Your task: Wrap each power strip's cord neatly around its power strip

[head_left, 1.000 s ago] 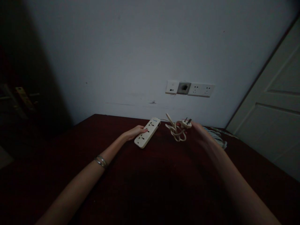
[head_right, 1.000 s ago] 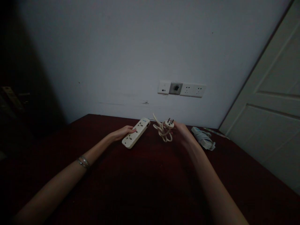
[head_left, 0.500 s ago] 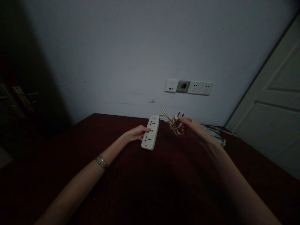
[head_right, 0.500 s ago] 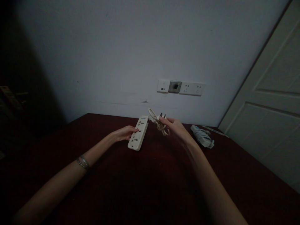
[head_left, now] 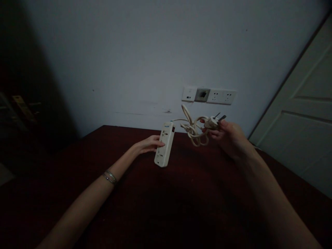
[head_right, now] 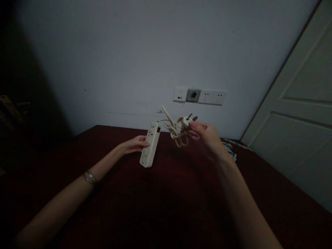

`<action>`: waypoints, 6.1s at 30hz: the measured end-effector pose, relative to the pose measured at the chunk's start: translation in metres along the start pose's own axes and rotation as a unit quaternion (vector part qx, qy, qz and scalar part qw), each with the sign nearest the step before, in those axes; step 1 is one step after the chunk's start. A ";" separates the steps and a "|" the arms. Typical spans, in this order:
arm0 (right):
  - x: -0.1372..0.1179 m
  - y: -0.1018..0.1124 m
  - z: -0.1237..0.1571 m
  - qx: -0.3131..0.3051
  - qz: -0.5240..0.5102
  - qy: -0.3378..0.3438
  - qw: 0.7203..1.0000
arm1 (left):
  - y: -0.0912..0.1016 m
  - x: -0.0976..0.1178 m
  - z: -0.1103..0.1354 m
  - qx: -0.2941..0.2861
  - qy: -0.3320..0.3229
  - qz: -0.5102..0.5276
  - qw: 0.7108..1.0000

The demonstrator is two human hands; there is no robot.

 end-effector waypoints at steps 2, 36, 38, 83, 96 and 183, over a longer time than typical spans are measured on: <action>-0.006 -0.004 0.004 -0.001 -0.020 0.005 1.000 | -0.002 -0.001 0.002 -0.022 0.001 -0.029 0.999; -0.033 -0.003 0.015 0.092 -0.081 0.110 0.986 | -0.012 0.022 0.008 -0.019 -0.129 -0.192 0.973; -0.033 -0.003 0.015 0.082 -0.049 0.126 0.987 | -0.010 0.021 0.007 -0.028 -0.113 -0.168 0.979; -0.031 -0.004 0.024 -0.036 0.056 0.228 0.971 | -0.128 0.142 0.102 0.186 -0.527 -0.522 0.645; -0.040 -0.012 0.025 -0.107 0.086 0.205 0.969 | -0.121 0.140 0.090 0.147 -0.467 -0.467 0.736; -0.007 -0.022 0.013 -0.163 0.073 0.029 0.984 | -0.089 0.124 0.043 0.011 -0.357 -0.321 0.878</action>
Point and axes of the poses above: each hand's wrist, its own z-axis away from the middle knuckle, its own y-axis out of the back of the hand, x = y × z, the point moved 4 cm from there along -z, towards the middle knuckle, and after that the axes turned 11 degrees about x, right-handed, at the moved point
